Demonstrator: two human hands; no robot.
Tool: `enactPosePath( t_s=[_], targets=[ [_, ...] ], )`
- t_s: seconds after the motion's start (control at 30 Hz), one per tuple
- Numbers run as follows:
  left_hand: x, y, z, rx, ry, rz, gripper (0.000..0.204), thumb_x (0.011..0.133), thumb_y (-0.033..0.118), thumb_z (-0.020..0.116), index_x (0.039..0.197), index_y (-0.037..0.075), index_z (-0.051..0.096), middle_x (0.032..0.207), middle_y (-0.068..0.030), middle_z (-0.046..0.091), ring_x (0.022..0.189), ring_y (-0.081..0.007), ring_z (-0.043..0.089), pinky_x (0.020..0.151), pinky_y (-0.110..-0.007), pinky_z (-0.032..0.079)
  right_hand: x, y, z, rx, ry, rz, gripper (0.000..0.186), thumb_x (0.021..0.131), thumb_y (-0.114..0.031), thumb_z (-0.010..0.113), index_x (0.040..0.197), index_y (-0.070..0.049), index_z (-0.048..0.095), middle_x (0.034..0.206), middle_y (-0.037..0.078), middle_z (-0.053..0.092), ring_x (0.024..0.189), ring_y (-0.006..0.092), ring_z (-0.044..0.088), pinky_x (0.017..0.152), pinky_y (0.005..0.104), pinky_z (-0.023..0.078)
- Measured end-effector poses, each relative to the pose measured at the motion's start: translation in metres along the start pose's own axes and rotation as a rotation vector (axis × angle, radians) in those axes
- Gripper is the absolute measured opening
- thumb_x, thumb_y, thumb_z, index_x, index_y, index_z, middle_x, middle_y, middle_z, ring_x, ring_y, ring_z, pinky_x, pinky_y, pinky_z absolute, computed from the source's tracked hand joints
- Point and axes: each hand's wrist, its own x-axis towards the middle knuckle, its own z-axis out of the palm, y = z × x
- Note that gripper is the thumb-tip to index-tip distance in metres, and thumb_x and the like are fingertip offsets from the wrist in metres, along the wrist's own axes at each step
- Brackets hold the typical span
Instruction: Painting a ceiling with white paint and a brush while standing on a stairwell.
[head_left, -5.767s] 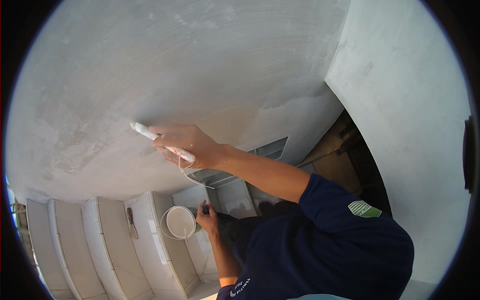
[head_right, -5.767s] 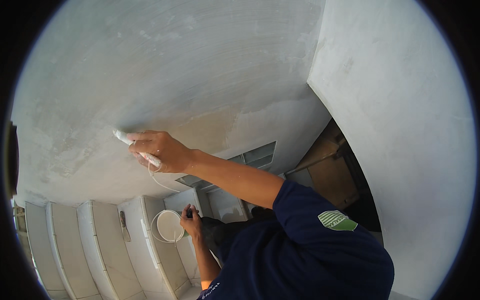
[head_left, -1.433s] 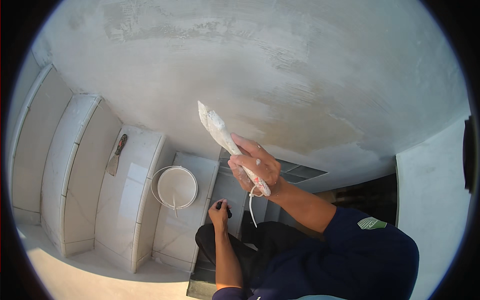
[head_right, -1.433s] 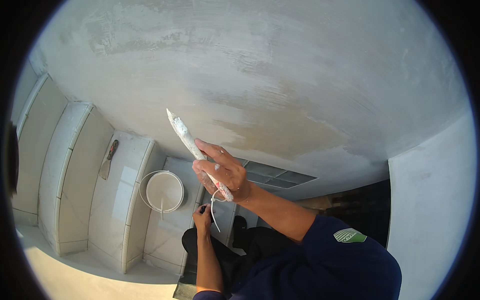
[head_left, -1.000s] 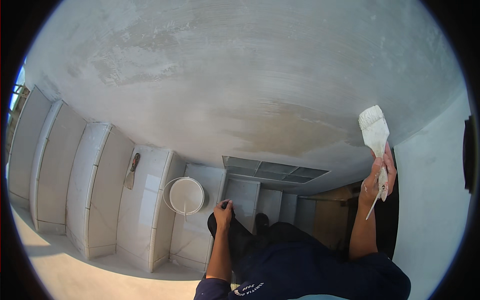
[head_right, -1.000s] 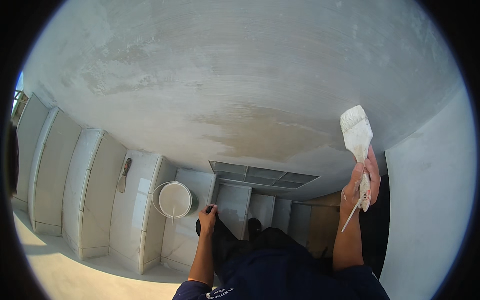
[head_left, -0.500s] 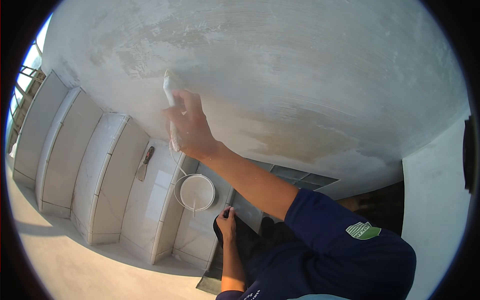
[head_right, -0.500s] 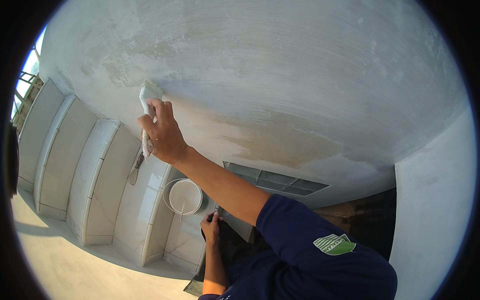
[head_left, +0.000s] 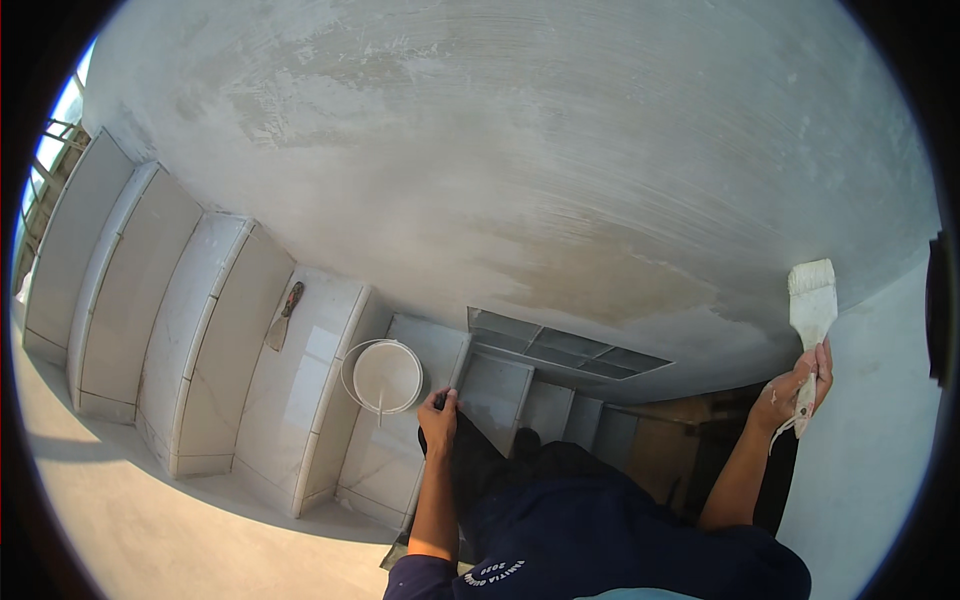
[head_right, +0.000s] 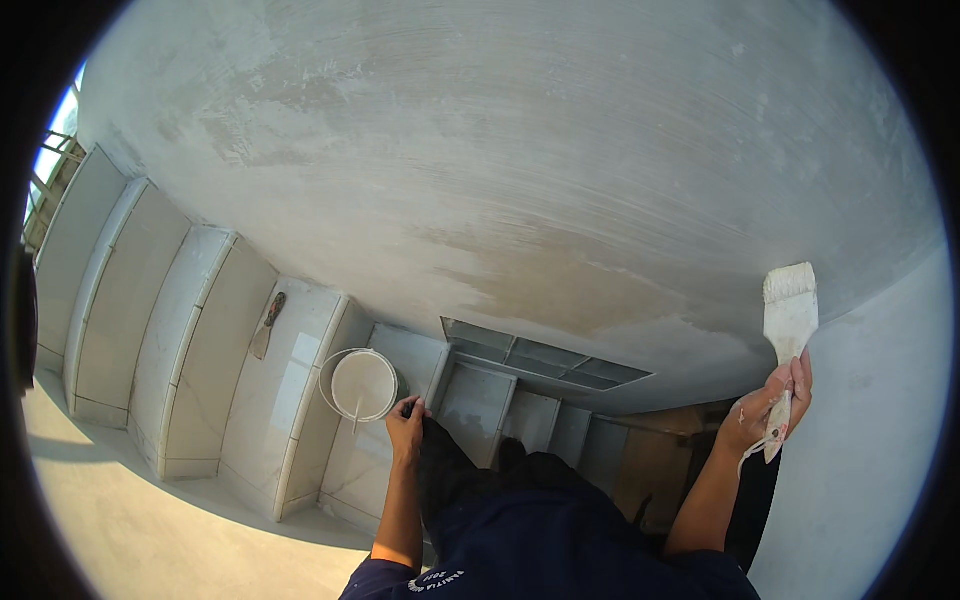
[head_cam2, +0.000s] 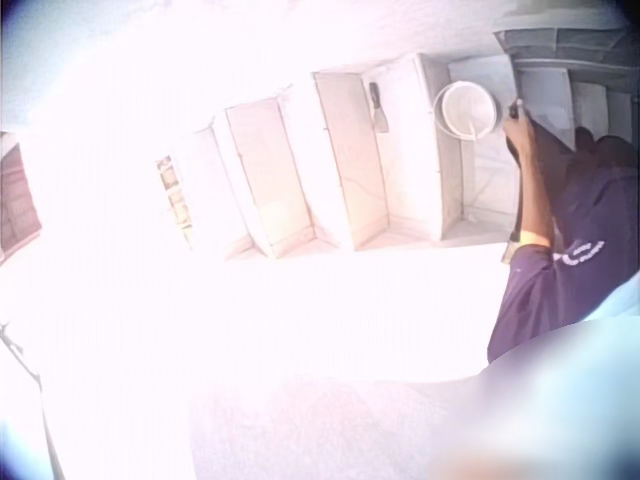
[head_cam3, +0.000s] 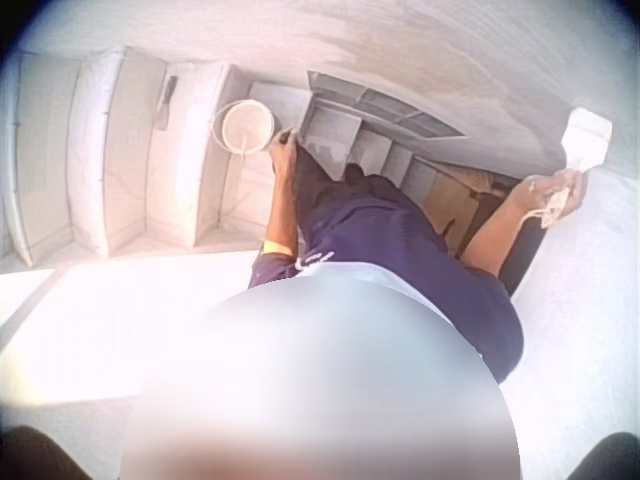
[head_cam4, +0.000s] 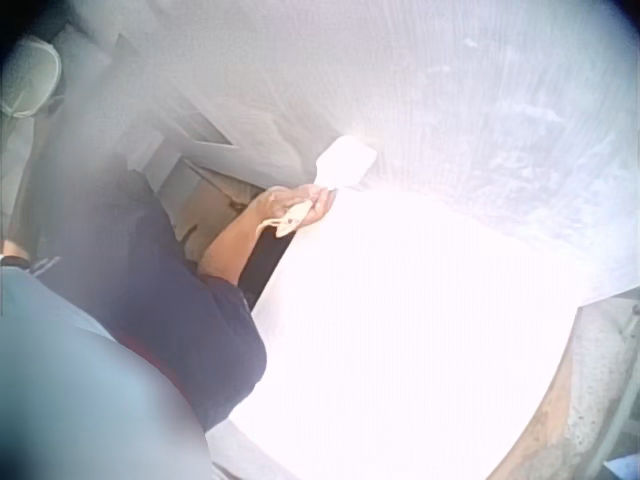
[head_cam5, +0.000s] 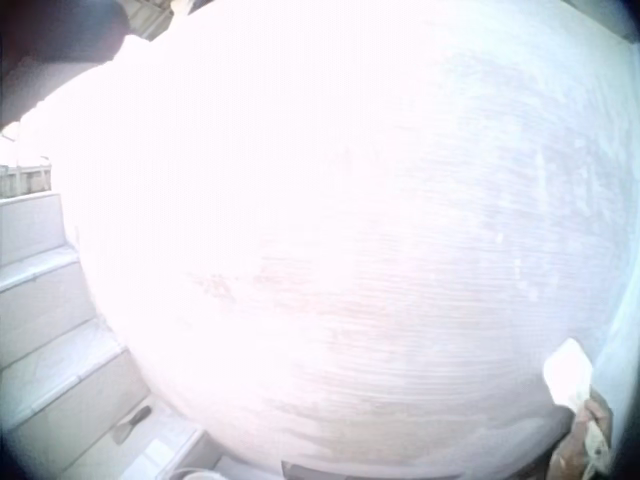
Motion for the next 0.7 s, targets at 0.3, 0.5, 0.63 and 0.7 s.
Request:
enactPosePath(
  t_s=[0.3,0.5,0.63,0.7],
  targets=[
    [-0.058,-0.015,0.006,0.038,0.068,-0.021,0.026,0.091,0.016,0.067,0.105,-0.006,0.067,0.073,-0.0080,0.068,0.068,-0.0124,0.065,0.066,-0.023,0.048,-0.047,-0.231,0.178,0.585,-0.278,-0.124,0.021,0.077,-0.002,0.071,0.098,-0.001,0.067,0.114,0.025,0.047,0.095,0.0326,0.049,0.079,0.0423,0.043],
    [-0.065,-0.007,0.009,0.023,0.087,-0.004,0.031,0.090,0.020,0.068,0.107,-0.006,0.068,0.072,-0.0071,0.069,0.068,-0.0122,0.063,0.068,-0.026,0.049,-0.056,-0.296,0.261,1.008,-0.474,-0.242,0.032,0.070,0.002,0.072,0.100,-0.003,0.061,0.114,0.021,0.049,0.094,0.0344,0.052,0.078,0.0410,0.050],
    [-0.055,0.012,0.021,0.026,0.056,0.023,0.030,0.090,0.019,0.068,0.107,-0.006,0.067,0.072,-0.0074,0.069,0.068,-0.0120,0.063,0.068,-0.025,0.049,-0.024,-0.204,0.231,1.050,-0.506,-0.117,0.025,0.078,0.006,0.069,0.101,-0.002,0.063,0.116,0.017,0.063,0.087,0.0280,0.062,0.074,0.0352,0.054],
    [-0.050,0.013,0.020,0.033,0.053,0.037,0.030,0.091,0.018,0.067,0.107,-0.006,0.067,0.073,-0.0074,0.069,0.068,-0.0120,0.063,0.068,-0.025,0.049,-0.012,-0.142,0.171,0.849,-0.366,-0.163,0.019,0.084,0.004,0.068,0.102,0.000,0.064,0.115,0.021,0.067,0.085,0.0269,0.069,0.072,0.0301,0.056]
  ],
)
